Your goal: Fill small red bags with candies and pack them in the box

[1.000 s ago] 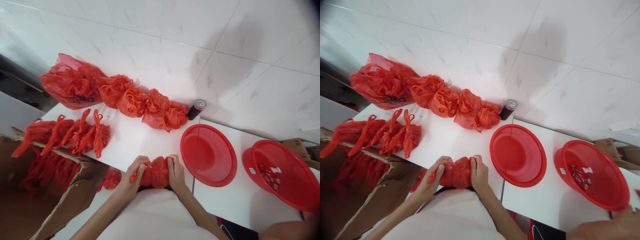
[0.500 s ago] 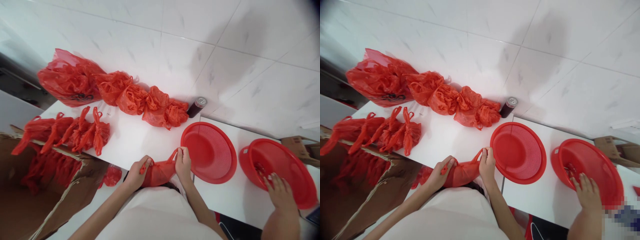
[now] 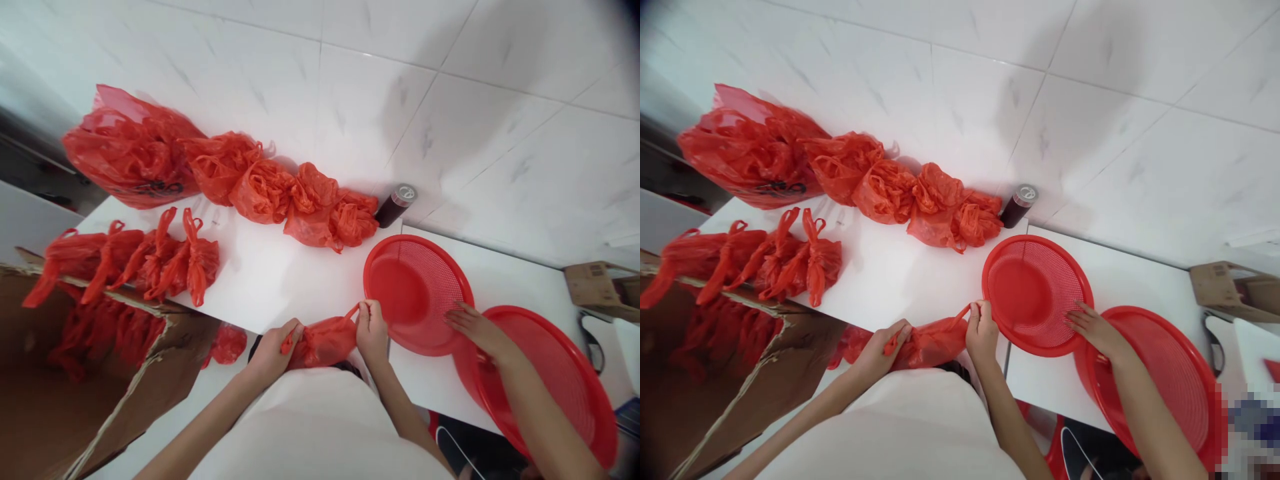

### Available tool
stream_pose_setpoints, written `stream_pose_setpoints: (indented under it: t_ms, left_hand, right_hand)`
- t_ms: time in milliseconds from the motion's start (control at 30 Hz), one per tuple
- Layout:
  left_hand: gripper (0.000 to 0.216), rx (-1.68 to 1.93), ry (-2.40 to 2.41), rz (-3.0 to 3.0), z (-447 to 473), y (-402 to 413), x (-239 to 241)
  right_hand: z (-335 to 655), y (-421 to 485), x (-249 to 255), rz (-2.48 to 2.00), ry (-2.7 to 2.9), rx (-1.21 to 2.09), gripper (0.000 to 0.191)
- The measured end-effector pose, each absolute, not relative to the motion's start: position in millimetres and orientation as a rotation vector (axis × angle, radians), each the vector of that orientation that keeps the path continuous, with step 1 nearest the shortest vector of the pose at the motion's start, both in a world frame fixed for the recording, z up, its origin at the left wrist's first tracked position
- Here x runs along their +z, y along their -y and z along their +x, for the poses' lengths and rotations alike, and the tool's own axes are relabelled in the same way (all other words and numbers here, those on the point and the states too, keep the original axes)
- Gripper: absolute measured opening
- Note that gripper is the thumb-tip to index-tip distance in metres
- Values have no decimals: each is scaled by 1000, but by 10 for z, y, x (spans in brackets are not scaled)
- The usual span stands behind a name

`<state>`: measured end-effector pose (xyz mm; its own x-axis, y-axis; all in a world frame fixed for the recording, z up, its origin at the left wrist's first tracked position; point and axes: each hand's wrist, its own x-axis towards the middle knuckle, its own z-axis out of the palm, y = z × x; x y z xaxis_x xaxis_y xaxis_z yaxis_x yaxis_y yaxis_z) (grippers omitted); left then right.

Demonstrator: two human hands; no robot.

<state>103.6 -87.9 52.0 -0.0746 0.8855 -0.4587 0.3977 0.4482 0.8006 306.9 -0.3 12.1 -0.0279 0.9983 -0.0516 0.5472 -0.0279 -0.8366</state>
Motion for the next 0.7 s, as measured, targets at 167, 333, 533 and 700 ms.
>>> stream_pose_setpoints:
  t_ms: [167,333,533,700]
  left_hand:
    - [40,718,-1615,1013,1000,960,553]
    - [44,751,-1454,751,902,1132,653]
    - [41,838,-1232,582,785,1255,672]
    - [42,861,-1336,664,571,1263,580]
  right_hand:
    - [3076,7,169,-1681,1496,1028,33]
    - [3091,-84,260,-1591,1258,1135,32]
    - [3128,-220,275,-1565,1223,1211,34]
    - [3074,-258,282,-1574,1326,1219,37]
